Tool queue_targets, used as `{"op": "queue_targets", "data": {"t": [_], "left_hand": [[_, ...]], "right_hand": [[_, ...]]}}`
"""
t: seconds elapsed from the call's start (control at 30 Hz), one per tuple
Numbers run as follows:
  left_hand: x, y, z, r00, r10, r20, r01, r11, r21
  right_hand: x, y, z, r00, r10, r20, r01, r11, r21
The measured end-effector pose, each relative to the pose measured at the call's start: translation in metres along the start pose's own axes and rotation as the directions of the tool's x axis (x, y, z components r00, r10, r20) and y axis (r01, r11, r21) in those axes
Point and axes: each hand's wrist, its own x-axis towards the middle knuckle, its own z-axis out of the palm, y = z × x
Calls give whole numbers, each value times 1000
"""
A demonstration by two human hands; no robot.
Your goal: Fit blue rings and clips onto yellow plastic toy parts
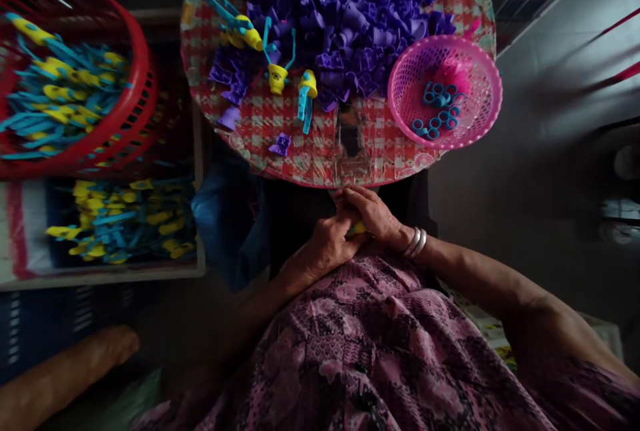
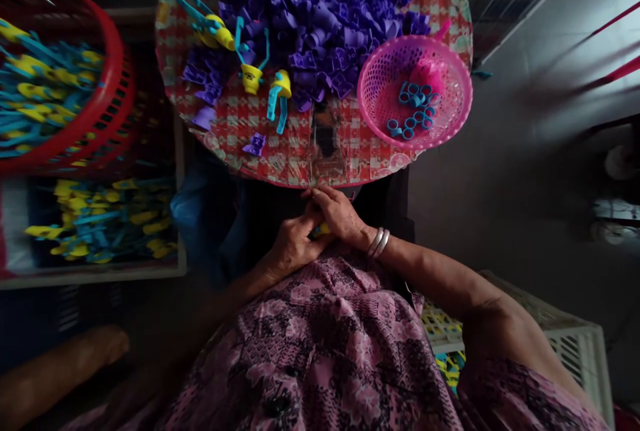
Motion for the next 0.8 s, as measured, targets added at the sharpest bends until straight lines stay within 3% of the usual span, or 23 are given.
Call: {"op": "queue_targets", "data": {"t": [0.13,0.3,0.53,0.8], "left_hand": [[1,-3,1,999,-12,33,10,998,58],[12,11,-14,994,-97,46,98,995,-6],[16,15,-43,982,-188,19,183,922,-342],[11,11,-47,945,-326,0,283,822,-494]], "right_hand": [[-1,12,4,995,77,-60,-64,979,196],[-2,-6,2,978,199,61,-206,880,427],[0,-26,6,971,223,88,-238,853,465],[-1,-28,12,977,202,73,-214,882,419]]}}
